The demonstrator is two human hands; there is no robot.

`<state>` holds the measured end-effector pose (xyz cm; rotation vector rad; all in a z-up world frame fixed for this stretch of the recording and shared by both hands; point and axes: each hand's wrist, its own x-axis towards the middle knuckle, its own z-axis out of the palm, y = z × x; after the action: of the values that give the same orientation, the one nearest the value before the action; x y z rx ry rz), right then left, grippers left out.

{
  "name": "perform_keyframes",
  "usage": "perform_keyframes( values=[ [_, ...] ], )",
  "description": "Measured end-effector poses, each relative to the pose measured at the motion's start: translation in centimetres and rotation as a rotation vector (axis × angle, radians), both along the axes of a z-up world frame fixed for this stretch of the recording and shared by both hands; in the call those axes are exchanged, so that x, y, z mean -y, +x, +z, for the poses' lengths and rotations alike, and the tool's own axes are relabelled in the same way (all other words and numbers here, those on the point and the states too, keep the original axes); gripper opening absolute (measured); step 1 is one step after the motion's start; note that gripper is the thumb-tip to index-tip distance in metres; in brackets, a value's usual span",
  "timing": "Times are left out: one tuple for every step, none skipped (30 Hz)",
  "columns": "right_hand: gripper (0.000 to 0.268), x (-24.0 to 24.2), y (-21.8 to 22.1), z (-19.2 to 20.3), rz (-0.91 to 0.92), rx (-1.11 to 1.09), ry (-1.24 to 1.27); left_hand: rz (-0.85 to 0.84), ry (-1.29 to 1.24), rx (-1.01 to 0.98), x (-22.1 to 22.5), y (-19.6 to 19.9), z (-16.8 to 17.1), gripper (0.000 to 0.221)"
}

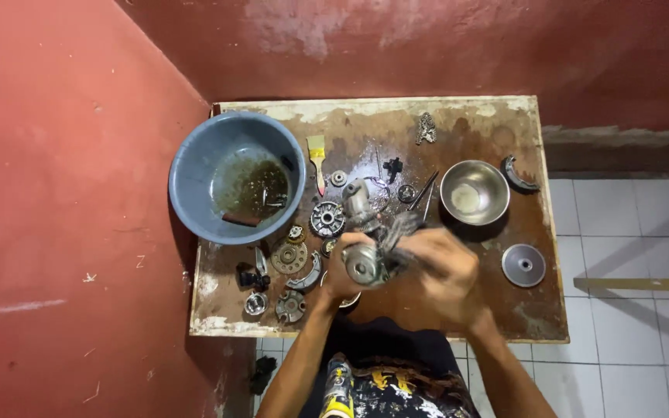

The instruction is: Cleaning a motorcycle carburetor with a cloth and brush on a workbench.

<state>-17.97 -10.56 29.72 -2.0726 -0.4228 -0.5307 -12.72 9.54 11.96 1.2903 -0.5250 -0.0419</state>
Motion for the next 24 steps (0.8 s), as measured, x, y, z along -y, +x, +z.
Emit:
perform_keyframes(
  values=[
    [0.037,0.8,0.9,0.3,0.001,0.002,-0.003,0.001,-0.003,0.002,0.0,0.1,1.4,0.074],
    [0.037,1.5,1.7,0.5,-0.064,-0.113,0.073,0.045,0.159,0.162,-0.3,-0.1,2.7,0.072],
    [0.038,2.0,2.4,0.7,-0.13,-0.229,0.149,0.088,0.321,0.321,-0.6,-0.3,4.0,0.07],
    [0.038,2.3,2.3,1.1,-0.123,-0.225,0.149,0.095,0.322,0.324,-0.6,0.0,4.1,0.07],
    [0.042,2.5,2.1,1.5,0.014,-0.24,0.114,0.075,0.325,0.418,-0.6,0.3,4.3,0.068],
    [0.045,2.8,2.0,1.8,0.146,-0.254,0.077,0.051,0.325,0.51,-0.5,0.6,4.4,0.065],
    [0.045,3.6,2.7,1.7,0.15,-0.251,0.075,0.055,0.325,0.513,-0.4,0.6,5.5,0.065],
    [0.043,4.4,3.2,1.4,0.223,-0.251,0.013,0.047,0.329,0.508,-0.5,0.2,6.5,0.064],
    [0.042,5.1,3.6,1.1,0.296,-0.249,-0.049,0.039,0.333,0.503,-0.7,-0.2,7.5,0.062],
    [0.042,5.0,4.4,1.1,0.297,-0.242,-0.049,0.041,0.334,0.51,-0.5,-0.1,8.3,0.062],
    [0.041,4.9,5.1,1.2,0.243,-0.213,-0.063,0.036,0.398,0.505,-0.4,0.1,9.2,0.061],
    [0.04,4.9,5.5,1.1,0.189,-0.191,-0.079,0.028,0.459,0.493,-0.1,-0.1,10.0,0.06],
    [0.04,4.2,5.3,1.3,0.189,-0.193,-0.079,0.028,0.459,0.491,0.1,-0.2,10.0,0.06],
    [0.037,3.5,5.2,1.5,0.152,-0.149,-0.078,0.026,0.466,0.523,0.3,0.0,10.1,0.061],
    [0.035,2.9,5.1,1.8,0.116,-0.104,-0.076,0.024,0.474,0.555,0.5,0.2,10.1,0.062],
    [0.035,2.6,4.6,2.6,0.12,-0.097,-0.076,0.03,0.476,0.562,0.5,0.4,9.2,0.062],
    [0.035,2.4,4.1,3.3,0.221,-0.039,-0.097,0.016,0.486,0.569,0.4,0.7,8.4,0.063],
    [0.035,2.2,3.3,4.0,0.32,0.012,-0.118,-0.001,0.496,0.569,0.4,0.6,7.4,0.065],
    [0.035,2.8,4.0,3.3,0.323,0.013,-0.118,0.003,0.497,0.569,0.4,0.6,8.3,0.065],
    [0.035,3.0,4.6,2.4,0.347,0.055,-0.166,0.006,0.514,0.521,0.1,0.6,9.1,0.065],
    [0.036,3.4,5.1,1.5,0.37,0.097,-0.214,0.009,0.531,0.473,-0.1,0.6,9.9,0.066],
    [0.036,3.7,5.5,2.0,0.365,0.096,-0.214,0.005,0.53,0.473,-0.2,0.4,10.5,0.066],
    [0.038,4.1,6.0,2.5,0.208,0.01,-0.232,0.016,0.568,0.468,-0.3,0.3,11.2,0.064],
    [0.04,4.5,6.4,2.9,0.046,-0.075,-0.25,0.023,0.603,0.465,-0.3,0.3,11.9,0.062]
  ],
)
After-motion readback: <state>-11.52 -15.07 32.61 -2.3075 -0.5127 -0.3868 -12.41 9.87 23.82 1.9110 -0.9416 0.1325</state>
